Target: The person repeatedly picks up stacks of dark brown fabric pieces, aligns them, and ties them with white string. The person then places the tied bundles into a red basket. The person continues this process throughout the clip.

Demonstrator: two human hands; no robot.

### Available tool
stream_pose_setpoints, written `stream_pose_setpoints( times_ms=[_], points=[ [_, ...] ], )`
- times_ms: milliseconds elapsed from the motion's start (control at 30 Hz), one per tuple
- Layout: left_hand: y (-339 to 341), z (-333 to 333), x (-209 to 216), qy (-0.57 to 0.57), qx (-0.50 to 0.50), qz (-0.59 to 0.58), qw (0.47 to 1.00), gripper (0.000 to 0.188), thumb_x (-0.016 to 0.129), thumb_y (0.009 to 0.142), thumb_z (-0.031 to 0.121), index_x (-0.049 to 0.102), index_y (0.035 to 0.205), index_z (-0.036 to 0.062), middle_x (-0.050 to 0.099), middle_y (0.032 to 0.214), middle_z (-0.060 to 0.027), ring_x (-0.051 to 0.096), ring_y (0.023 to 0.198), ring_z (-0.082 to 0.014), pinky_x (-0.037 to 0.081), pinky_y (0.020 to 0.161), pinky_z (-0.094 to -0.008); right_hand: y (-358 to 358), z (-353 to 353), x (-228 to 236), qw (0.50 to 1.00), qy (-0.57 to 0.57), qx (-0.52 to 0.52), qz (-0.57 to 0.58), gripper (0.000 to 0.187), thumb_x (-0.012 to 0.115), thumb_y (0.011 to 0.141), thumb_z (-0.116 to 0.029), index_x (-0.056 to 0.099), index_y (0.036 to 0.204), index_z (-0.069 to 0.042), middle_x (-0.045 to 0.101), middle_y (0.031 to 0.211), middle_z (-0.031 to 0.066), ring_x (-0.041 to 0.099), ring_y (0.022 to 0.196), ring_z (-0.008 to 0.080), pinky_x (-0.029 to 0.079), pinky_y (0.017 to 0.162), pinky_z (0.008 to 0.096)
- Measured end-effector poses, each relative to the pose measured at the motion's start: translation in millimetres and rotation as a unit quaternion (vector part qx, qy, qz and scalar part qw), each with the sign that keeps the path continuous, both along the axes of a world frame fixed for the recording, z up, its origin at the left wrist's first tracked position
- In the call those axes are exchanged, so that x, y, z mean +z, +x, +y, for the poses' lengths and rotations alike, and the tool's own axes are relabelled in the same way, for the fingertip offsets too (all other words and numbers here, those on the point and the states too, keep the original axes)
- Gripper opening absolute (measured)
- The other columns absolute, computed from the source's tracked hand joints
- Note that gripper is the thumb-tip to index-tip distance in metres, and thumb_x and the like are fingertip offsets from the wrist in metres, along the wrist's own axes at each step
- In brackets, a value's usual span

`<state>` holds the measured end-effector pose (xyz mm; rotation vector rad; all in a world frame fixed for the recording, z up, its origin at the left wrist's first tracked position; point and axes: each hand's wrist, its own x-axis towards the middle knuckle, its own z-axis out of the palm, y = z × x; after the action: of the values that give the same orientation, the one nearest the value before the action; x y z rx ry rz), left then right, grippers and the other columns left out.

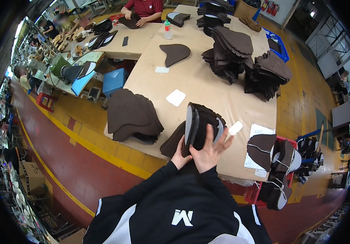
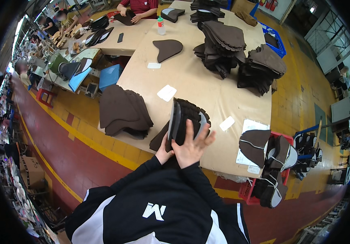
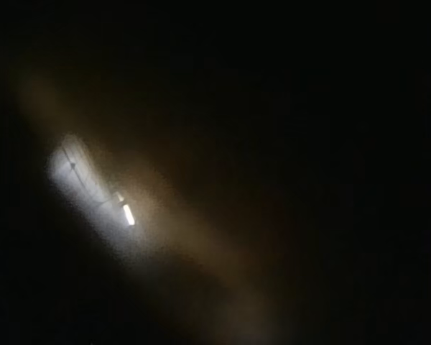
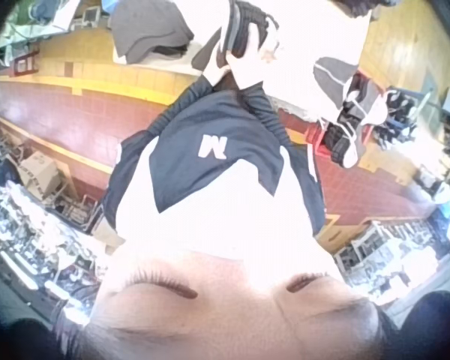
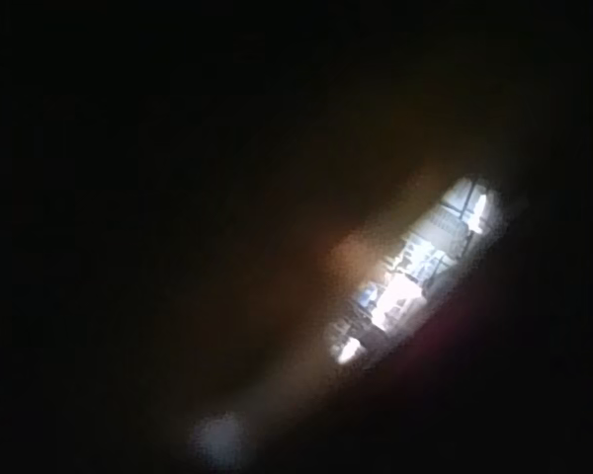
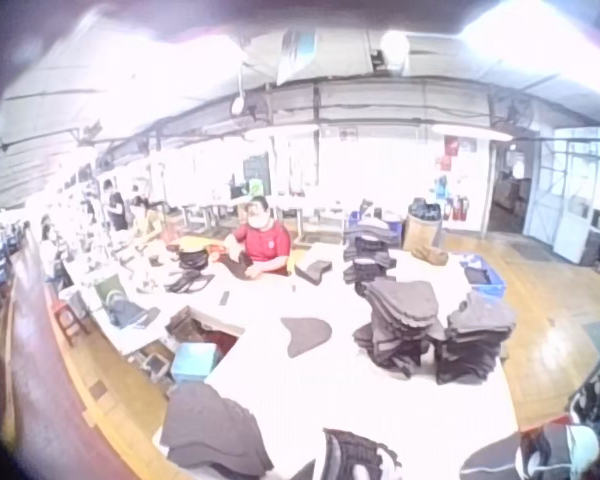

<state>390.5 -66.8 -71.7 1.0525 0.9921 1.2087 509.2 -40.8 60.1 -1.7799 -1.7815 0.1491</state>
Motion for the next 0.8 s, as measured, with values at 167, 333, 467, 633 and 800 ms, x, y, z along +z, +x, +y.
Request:
stream_pose_setpoints(
  times_ms=[167, 333, 467, 633, 800],
  points=[
    [18.7, -2.0, 18.1, -0.036, -0.009, 0.047, 0.998, 0.093, 0.068, 0.089, 0.036, 0.006, 0.151, 0.004, 0.021, 0.152, -0.0212, 0.023, 0.141, -0.0263, 0.023, 0.114, -0.036, 34.8, -3.5, -36.7, 0.92, -0.037, -0.098, 0.378, 0.124, 0.085, 0.06, -0.009, 0.001, 0.151, -0.013, 0.009, 0.152, 0.0223, 0.014, 0.142, 0.0329, 0.02, 0.114, 0.0455],
    [39.4, -4.7, 50.2, -0.048, -0.099, 0.306, 0.946, 0.095, 0.067, 0.084, 0.043, 0.002, 0.152, 0.0287, 0.051, 0.107, -0.0376, 0.055, 0.101, -0.0503, 0.046, 0.093, -0.0471, 54.5, -3.9, -24.7, 0.852, -0.022, -0.04, 0.521, 0.114, 0.079, 0.06, 0.004, 0.01, 0.15, -0.012, 0.025, 0.147, 0.0172, 0.033, 0.133, 0.0286, 0.029, 0.111, 0.0402],
    [43.6, 1.4, 76.8, -0.076, -0.183, 0.245, 0.949, 0.088, 0.062, 0.087, 0.033, 0.003, 0.152, 0.0271, 0.053, 0.109, -0.0311, 0.058, 0.097, -0.0448, 0.047, 0.09, -0.046, 77.1, -6.5, -19.3, 0.823, -0.001, -0.073, 0.564, 0.108, 0.077, 0.059, 0.008, 0.019, 0.147, -0.014, 0.031, 0.143, 0.0154, 0.04, 0.128, 0.0267, 0.035, 0.107, 0.0384],
    [17.0, 21.1, 108.0, -0.236, -0.306, -0.009, 0.922, 0.076, 0.048, 0.09, 0.011, 0.006, 0.153, 0.0171, 0.056, 0.118, -0.0171, 0.057, 0.074, -0.016, 0.047, 0.067, -0.0271, 143.2, -28.7, -8.7, 0.781, 0.016, -0.17, 0.6, 0.102, 0.075, 0.057, 0.011, 0.027, 0.142, -0.018, 0.037, 0.136, 0.012, 0.041, 0.121, 0.0262, 0.036, 0.103, 0.037],
    [-50.2, 39.3, 84.7, -0.298, -0.4, -0.131, 0.857, 0.052, 0.039, 0.099, 0.028, 0.038, 0.138, -0.006, 0.057, 0.125, -0.0266, 0.062, 0.07, -0.0194, 0.047, 0.058, -0.0237, 217.1, -59.7, -7.8, 0.859, 0.055, -0.218, 0.46, 0.081, 0.076, 0.06, 0.004, 0.037, 0.129, -0.012, 0.043, 0.129, 0.0101, 0.044, 0.118, 0.0261, 0.035, 0.103, 0.0367]
  ],
)
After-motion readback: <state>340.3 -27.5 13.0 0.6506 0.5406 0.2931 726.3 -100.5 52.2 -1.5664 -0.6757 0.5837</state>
